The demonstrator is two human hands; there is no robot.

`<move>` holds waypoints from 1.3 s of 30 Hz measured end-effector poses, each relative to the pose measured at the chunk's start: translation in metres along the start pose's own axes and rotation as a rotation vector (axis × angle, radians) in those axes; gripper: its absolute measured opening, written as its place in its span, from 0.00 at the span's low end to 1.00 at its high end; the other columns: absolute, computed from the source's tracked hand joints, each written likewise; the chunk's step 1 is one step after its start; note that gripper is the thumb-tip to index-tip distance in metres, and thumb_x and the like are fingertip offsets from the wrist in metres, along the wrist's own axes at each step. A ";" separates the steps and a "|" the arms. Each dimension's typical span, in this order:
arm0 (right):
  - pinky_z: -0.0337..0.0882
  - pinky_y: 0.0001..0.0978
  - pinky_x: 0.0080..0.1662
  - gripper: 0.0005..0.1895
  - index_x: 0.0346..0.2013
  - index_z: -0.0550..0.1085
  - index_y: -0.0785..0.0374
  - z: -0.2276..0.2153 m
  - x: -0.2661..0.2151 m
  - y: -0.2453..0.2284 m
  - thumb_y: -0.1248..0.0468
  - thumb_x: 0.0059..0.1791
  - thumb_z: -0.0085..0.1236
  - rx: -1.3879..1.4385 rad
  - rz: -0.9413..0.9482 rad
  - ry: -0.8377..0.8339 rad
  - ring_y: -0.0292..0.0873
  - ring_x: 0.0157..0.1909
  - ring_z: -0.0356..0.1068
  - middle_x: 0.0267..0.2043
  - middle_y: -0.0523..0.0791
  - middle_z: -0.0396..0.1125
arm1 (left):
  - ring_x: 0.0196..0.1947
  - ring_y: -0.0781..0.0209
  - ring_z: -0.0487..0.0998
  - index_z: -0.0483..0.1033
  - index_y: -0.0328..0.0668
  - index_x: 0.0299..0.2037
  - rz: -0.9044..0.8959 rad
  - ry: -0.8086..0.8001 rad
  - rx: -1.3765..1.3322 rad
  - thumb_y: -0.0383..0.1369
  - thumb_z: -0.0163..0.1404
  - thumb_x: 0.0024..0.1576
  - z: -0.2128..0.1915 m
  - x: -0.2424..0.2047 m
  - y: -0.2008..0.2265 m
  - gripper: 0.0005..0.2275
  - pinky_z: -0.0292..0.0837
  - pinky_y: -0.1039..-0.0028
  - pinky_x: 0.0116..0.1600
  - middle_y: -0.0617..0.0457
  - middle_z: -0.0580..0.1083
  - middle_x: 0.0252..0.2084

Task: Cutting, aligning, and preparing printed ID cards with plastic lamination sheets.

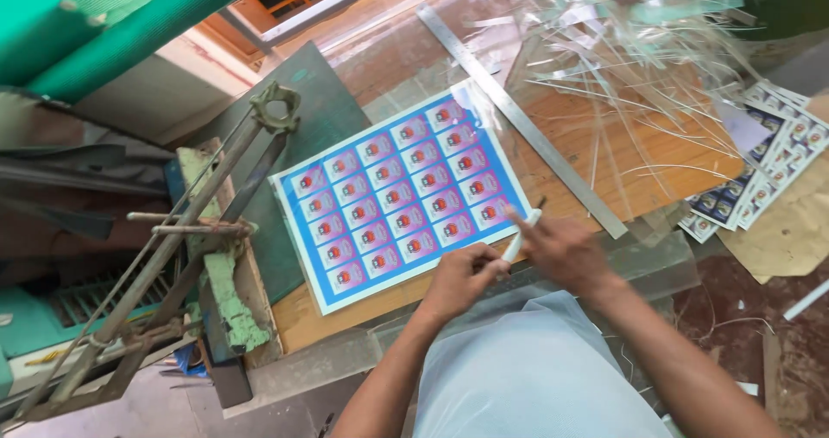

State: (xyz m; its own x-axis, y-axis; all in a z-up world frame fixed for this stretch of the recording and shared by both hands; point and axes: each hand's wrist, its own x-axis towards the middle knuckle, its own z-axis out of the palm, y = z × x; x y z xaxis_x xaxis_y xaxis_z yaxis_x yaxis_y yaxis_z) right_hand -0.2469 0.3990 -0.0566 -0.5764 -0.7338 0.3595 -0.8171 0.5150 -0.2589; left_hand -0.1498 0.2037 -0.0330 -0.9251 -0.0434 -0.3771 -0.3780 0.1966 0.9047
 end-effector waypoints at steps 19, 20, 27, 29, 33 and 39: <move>0.66 0.55 0.50 0.27 0.52 0.69 0.63 0.107 -0.060 0.096 0.56 0.45 0.72 0.014 0.832 0.134 0.63 0.53 0.65 0.51 0.57 0.64 | 0.49 0.42 0.77 0.71 0.34 0.55 -0.505 1.078 0.261 0.46 0.65 0.49 -0.186 -0.055 -0.208 0.30 0.72 0.55 0.52 0.36 0.76 0.49; 0.66 0.55 0.51 0.26 0.52 0.70 0.62 0.111 -0.063 0.100 0.57 0.46 0.71 0.041 0.871 0.082 0.62 0.53 0.66 0.51 0.56 0.64 | 0.43 0.48 0.79 0.75 0.34 0.51 -0.412 1.033 0.211 0.43 0.62 0.52 -0.187 -0.069 -0.182 0.23 0.72 0.59 0.49 0.41 0.78 0.44; 0.66 0.52 0.51 0.27 0.52 0.74 0.62 0.102 -0.052 0.087 0.55 0.44 0.73 -0.065 0.834 0.091 0.63 0.54 0.66 0.50 0.57 0.66 | 0.26 0.69 0.66 0.75 0.34 0.34 -0.090 0.991 0.215 0.37 0.59 0.62 -0.168 -0.121 -0.098 0.12 0.63 0.75 0.32 0.51 0.72 0.25; 0.66 0.52 0.52 0.25 0.50 0.75 0.62 0.100 -0.052 0.089 0.54 0.44 0.73 -0.030 0.897 0.044 0.61 0.53 0.67 0.49 0.56 0.67 | 0.24 0.68 0.66 0.75 0.35 0.34 -0.048 0.988 0.293 0.36 0.58 0.62 -0.161 -0.129 -0.086 0.11 0.62 0.75 0.30 0.51 0.70 0.23; 0.67 0.50 0.52 0.18 0.42 0.78 0.59 0.103 -0.053 0.101 0.52 0.45 0.72 0.062 1.028 -0.047 0.56 0.53 0.69 0.45 0.52 0.70 | 0.22 0.67 0.72 0.77 0.39 0.34 0.221 0.899 0.443 0.31 0.57 0.60 -0.150 -0.135 -0.021 0.05 0.65 0.74 0.28 0.53 0.73 0.25; 0.67 0.50 0.52 0.14 0.37 0.80 0.57 0.106 -0.052 0.109 0.52 0.45 0.73 0.034 1.068 -0.127 0.56 0.53 0.68 0.43 0.51 0.70 | 0.28 0.62 0.81 0.79 0.43 0.37 0.510 0.740 0.648 0.24 0.58 0.53 -0.138 -0.140 0.035 0.05 0.73 0.71 0.30 0.54 0.80 0.33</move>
State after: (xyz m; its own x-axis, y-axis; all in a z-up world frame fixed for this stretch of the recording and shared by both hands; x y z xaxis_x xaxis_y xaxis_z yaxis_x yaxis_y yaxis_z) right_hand -0.3058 0.4464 -0.1989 -0.9855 0.0468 -0.1632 0.1108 0.9056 -0.4094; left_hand -0.0383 0.0818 0.0788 -0.8413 -0.3436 0.4173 -0.0572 0.8242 0.5634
